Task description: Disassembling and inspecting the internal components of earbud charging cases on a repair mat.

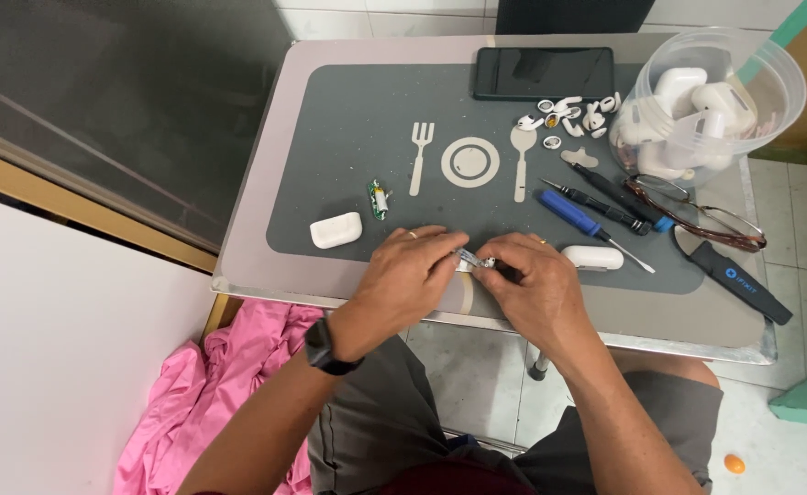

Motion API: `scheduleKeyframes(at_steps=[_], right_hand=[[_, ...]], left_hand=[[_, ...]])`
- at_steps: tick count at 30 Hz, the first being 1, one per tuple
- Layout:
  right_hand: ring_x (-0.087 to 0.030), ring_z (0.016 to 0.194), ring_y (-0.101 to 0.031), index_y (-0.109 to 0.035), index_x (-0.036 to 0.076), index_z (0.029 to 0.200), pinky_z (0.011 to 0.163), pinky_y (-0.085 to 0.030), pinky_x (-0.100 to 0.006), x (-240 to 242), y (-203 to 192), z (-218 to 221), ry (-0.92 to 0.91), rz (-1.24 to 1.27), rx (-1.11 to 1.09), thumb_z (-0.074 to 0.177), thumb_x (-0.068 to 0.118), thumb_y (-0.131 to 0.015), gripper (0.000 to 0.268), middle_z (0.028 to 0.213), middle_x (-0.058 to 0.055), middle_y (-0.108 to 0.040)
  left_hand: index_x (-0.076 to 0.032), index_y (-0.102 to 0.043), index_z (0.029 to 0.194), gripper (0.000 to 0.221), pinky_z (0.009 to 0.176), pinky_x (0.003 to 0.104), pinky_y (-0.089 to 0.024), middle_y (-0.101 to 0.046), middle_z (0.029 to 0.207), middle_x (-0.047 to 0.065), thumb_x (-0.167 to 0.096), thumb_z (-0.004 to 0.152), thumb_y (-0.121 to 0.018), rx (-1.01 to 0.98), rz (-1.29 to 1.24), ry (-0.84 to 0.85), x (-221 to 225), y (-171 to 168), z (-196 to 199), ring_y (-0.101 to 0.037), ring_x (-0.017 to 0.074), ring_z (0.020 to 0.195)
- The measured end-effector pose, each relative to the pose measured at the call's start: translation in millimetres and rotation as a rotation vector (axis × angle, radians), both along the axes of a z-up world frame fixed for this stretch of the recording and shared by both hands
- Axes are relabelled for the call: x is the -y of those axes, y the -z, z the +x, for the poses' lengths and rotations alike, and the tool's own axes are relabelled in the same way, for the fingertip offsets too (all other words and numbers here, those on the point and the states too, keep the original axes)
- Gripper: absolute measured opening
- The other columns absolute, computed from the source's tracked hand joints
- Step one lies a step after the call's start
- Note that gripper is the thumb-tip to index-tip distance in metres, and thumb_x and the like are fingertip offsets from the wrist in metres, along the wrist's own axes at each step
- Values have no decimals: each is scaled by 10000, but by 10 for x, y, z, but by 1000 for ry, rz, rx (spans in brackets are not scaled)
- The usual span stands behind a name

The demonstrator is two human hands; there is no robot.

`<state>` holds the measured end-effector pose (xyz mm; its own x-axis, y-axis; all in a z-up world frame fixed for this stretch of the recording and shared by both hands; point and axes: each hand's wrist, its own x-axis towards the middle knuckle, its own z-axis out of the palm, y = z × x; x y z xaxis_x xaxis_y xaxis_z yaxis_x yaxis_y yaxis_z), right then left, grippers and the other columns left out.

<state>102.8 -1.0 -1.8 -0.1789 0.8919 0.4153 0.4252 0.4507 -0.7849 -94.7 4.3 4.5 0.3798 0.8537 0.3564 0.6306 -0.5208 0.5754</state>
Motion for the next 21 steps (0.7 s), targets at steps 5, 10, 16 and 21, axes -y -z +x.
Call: scheduleKeyframes(at_steps=[5,10,16,21], right_hand=[[-354,838,-710,-798,87,913,793,-538,-421,18,2,10,-17,-6,-4,791,36,-828,136,908,-102,-786],[-352,912,-709,-807,117,926,907,-531,-442,1,106,34,7,-10,-13,780,69,-850,159,947,-87,-778],[-407,997,-706,-819,92,1032,1059,-454,-528,10,189,49,16,-46,36,791,58,-841,244,978,-136,-776],[-387,972,-710,-824,117,994,1013,-486,-510,32,148,45,28,-38,51,751,57,-856,252,972,-114,-773]], left_hand=[[-46,-729,1121,216,895,497,-502,-742,994,225,-81,936,-624,-151,-194,70,-69,-364,-18,-679,440,1006],[-68,-721,805,85,752,445,-522,-691,713,141,-119,861,-684,-333,-78,176,-268,-295,-1,-684,378,820],[-11,-730,819,112,679,430,-540,-643,701,139,-108,819,-672,-451,-155,183,-371,-280,30,-654,345,757],[-39,-791,849,155,615,420,-542,-711,680,167,-93,842,-647,-161,-466,228,-472,-507,-45,-684,285,675]])
